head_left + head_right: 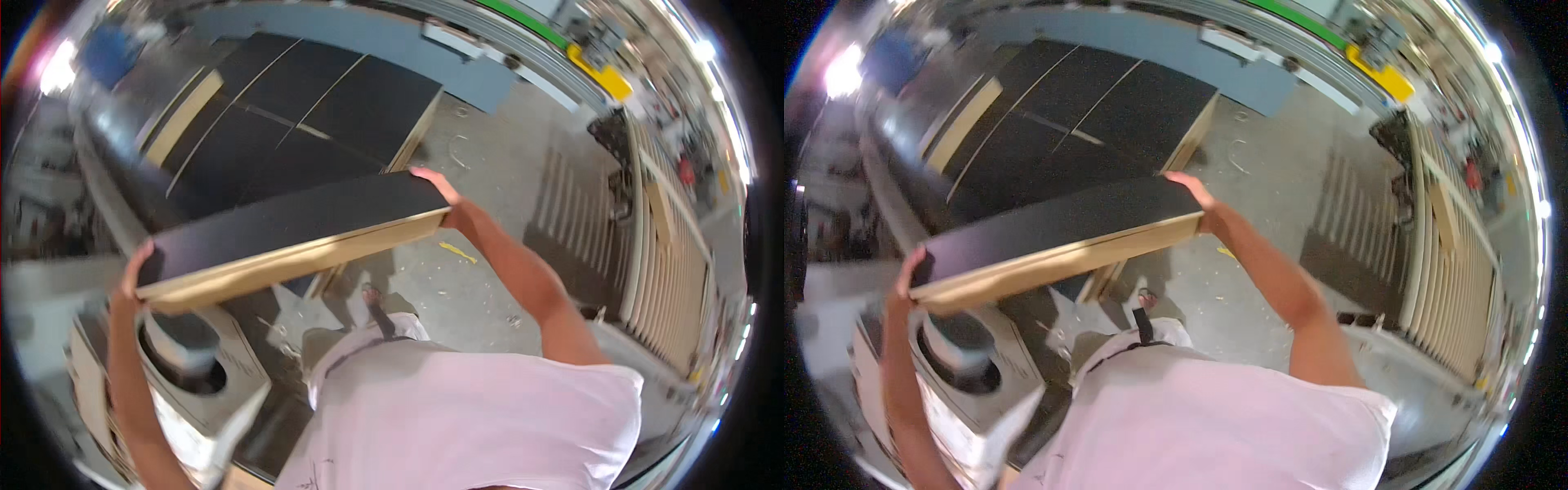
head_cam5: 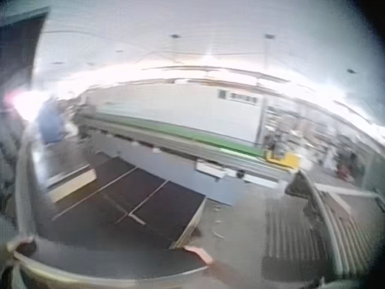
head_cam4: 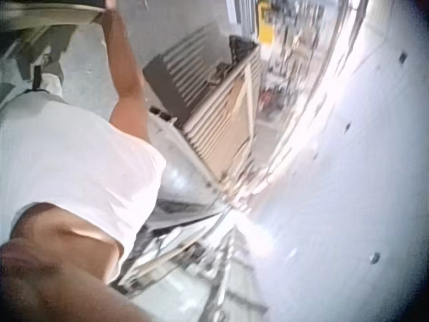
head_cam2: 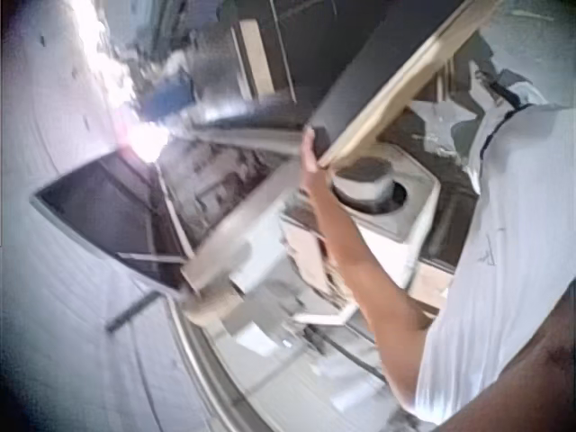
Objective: Trim and organize wood panels using a utility knife in a furniture manufacturing facility.
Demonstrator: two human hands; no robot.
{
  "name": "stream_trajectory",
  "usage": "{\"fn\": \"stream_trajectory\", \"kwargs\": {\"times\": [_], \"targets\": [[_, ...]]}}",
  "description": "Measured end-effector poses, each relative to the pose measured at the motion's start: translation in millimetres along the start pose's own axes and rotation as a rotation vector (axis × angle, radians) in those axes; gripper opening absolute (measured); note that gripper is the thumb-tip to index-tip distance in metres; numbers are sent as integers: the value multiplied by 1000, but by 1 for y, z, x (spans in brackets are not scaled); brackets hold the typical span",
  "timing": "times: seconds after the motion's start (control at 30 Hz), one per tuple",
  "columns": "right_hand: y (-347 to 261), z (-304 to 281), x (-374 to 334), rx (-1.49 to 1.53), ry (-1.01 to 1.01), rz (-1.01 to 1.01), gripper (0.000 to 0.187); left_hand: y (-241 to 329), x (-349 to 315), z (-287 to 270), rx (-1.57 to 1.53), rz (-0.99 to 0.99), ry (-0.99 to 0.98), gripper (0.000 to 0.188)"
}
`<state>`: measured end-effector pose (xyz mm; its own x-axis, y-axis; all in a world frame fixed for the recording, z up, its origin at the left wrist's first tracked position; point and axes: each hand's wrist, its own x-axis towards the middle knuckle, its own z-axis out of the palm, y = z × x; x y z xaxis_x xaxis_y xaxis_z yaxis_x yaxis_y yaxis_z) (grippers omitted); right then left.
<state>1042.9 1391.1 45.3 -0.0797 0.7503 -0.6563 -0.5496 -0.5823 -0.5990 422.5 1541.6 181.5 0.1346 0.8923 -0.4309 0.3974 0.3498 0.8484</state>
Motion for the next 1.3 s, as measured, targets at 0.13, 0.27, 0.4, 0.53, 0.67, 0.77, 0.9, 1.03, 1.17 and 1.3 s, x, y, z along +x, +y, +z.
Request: {"fn": "stream_trajectory", "kwargs": {"times": [0.13,0.27,0.4,0.53,0.67,0.77,0.9,1.03,1.17,1.3], "targets": [[-34,42,20,-203,227,154,77,-27,89,-13,-12,-294,-130,86],[-32,60,35,-150,354,222,94,-37,113,2,4,-452,-114,95],[-19,111,46,-221,357,144,95,-61,195,-54,-11,-441,-254,91],[-5,141,79,-216,502,-5,73,-75,259,-96,-75,-521,-283,80],[3,182,93,-48,477,-179,52,-79,281,-124,-133,-438,-273,77],[13,199,81,7,405,-215,53,-60,261,-103,-72,-425,-138,84],[43,187,107,-56,429,-202,68,-124,279,-132,-217,-447,-226,81],[56,203,127,-69,551,-91,70,-112,285,-147,-229,-551,-225,79],[68,219,159,-102,552,-123,65,-122,322,-174,-260,-631,-204,76],[69,266,203,-28,538,-276,64,-70,365,-192,-234,-632,-47,63]]}}
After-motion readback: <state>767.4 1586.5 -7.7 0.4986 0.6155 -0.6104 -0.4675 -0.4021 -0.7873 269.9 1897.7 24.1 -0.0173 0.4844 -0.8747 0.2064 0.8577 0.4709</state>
